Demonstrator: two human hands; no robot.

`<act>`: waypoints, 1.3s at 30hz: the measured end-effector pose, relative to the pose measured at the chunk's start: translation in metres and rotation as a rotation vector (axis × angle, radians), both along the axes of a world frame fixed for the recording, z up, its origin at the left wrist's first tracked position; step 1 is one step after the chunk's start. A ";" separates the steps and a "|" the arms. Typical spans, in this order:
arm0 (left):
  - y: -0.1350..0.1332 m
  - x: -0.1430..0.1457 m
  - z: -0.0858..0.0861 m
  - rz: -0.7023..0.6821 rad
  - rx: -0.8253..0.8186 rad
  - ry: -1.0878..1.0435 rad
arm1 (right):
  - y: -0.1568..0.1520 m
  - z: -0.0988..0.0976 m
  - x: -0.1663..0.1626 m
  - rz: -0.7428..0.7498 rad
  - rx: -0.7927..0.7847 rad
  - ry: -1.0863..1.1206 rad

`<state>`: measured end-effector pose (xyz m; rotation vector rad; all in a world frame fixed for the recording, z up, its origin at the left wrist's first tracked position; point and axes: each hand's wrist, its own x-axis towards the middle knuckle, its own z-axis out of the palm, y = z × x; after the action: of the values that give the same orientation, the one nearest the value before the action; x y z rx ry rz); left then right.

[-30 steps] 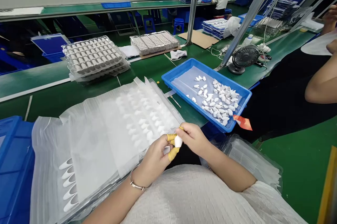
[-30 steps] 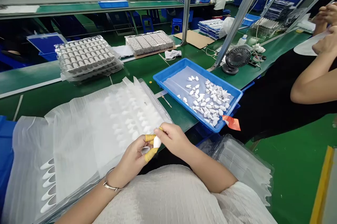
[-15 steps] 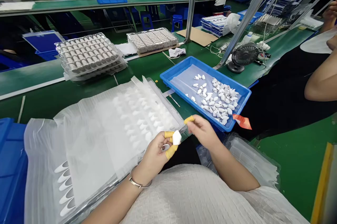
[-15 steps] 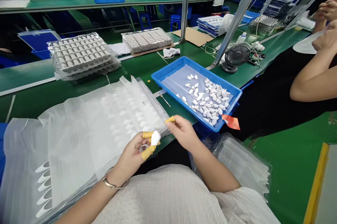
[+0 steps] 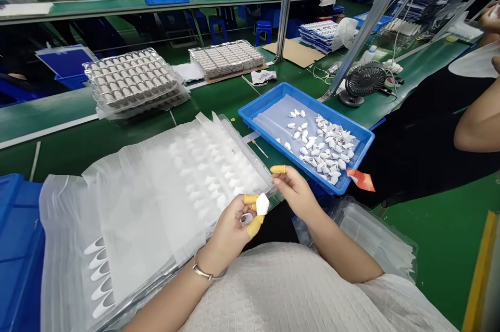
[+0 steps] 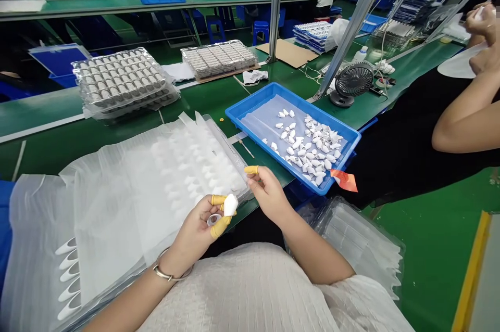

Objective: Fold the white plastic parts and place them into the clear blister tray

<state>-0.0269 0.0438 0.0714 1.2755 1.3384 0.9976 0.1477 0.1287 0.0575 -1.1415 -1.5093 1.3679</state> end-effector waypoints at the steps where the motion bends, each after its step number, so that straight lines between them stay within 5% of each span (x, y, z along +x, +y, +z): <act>1: 0.000 0.000 -0.002 -0.001 0.006 0.013 | 0.001 0.000 0.002 -0.019 0.006 0.007; 6: 0.002 -0.001 -0.007 -0.023 0.047 0.066 | -0.005 0.010 0.008 0.090 -0.134 0.053; 11: 0.002 -0.001 -0.003 -0.039 0.108 0.203 | -0.018 0.021 0.000 0.248 -0.114 -0.054; 23: 0.003 -0.002 0.004 -0.050 0.219 0.441 | -0.017 0.014 -0.006 0.238 -0.133 -0.062; 30: 0.003 -0.003 0.003 -0.048 0.200 0.421 | -0.016 0.012 -0.008 0.233 -0.174 -0.025; 39: 0.001 -0.002 0.001 -0.014 0.016 0.108 | -0.014 0.019 -0.011 0.223 -0.414 0.145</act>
<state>-0.0292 0.0452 0.0726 1.3655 1.4044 0.9426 0.1363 0.1149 0.0769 -1.1103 -1.3136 1.9382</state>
